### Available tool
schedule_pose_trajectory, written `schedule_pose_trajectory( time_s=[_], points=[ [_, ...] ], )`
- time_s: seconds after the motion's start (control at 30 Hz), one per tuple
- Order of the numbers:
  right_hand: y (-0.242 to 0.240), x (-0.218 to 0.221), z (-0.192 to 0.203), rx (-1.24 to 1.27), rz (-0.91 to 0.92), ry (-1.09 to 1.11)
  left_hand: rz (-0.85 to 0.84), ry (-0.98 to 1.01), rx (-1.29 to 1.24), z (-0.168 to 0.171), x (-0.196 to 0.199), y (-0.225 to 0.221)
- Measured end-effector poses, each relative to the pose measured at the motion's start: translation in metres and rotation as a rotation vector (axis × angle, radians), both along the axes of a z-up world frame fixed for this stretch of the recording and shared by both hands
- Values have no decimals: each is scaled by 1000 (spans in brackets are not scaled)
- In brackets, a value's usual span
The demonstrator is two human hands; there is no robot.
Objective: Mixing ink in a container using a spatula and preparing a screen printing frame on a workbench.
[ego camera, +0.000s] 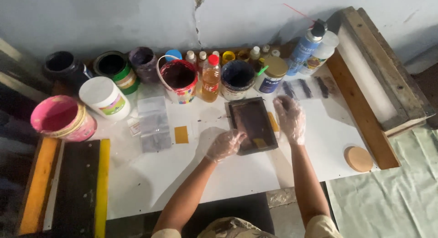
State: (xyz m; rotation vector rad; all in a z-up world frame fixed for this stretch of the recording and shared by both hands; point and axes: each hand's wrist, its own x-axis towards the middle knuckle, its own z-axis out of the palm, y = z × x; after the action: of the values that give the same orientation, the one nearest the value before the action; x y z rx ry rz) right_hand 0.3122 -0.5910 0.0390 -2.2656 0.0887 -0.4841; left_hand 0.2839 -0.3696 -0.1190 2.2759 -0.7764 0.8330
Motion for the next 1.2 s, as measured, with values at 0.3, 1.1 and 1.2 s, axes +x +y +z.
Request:
schedule_pose_trajectory(
  time_s=[0.3, 1.1, 1.2],
  points=[
    [35, 107, -10, -205, 91, 75, 98, -189, 29, 9, -5, 4],
    [53, 139, 0, -120, -35, -594, -57, -146, -62, 44, -5, 12],
    [51, 137, 1, -103, -111, -561, -208, -77, -132, 60, -14, 14]
  ],
)
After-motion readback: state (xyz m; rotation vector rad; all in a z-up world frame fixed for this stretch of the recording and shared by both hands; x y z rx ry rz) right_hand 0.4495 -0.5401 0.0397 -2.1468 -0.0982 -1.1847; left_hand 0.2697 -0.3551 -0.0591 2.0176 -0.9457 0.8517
